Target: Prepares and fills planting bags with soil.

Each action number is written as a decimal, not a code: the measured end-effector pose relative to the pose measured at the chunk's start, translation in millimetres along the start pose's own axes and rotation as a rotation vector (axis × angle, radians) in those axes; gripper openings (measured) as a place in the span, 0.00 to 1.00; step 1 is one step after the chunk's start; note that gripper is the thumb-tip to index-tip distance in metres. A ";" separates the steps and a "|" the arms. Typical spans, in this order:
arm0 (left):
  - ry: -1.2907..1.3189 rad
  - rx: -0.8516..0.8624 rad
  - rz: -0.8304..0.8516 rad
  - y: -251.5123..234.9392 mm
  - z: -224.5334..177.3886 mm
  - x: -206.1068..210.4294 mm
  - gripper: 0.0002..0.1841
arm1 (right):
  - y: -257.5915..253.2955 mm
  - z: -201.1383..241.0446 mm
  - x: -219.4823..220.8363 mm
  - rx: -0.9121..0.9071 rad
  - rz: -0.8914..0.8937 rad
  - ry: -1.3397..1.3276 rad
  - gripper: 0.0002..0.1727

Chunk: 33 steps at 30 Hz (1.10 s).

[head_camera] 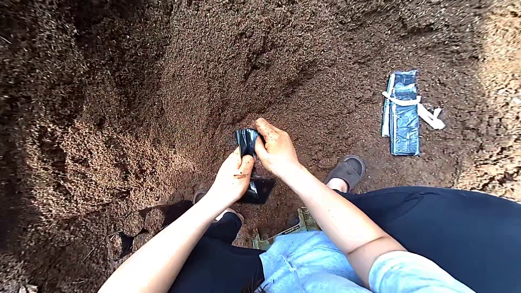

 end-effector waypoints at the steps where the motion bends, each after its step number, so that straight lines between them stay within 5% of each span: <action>1: -0.048 -0.026 0.020 -4.6 1.2 1.9 0.13 | -4.2 -3.0 3.0 0.102 0.079 0.000 0.15; 6: -0.017 -0.065 0.001 -24.1 22.8 10.4 0.13 | -29.6 -16.7 18.9 0.351 0.253 -0.116 0.17; 13: -0.010 -0.132 -0.055 -26.5 39.9 11.5 0.12 | -56.4 -41.4 40.2 0.442 0.390 -0.478 0.06; 18: -0.154 -0.141 0.406 27.0 11.6 73.2 0.16 | -86.5 -95.7 39.2 0.740 0.080 -0.234 0.21; 21: -0.036 -0.200 0.183 1.0 24.9 40.1 0.17 | -107.1 -137.0 13.6 0.707 0.080 -0.357 0.20; 25: 0.589 -0.276 -0.060 -11.9 45.3 13.6 0.18 | -92.0 -139.3 -24.1 0.721 0.088 -0.586 0.17; 33: 0.764 -0.067 0.072 -14.2 44.4 -4.9 0.23 | -55.8 -61.9 -20.2 0.373 0.765 -0.630 0.22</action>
Point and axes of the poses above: each hand's wrist, its own y-axis away from the middle knuckle, its own x-axis out of the palm, z = x × y, the point moved 1 cm from there along -y, towards the middle knuckle, and after that the axes turned 10 degrees about x, right-handed, at the moved point
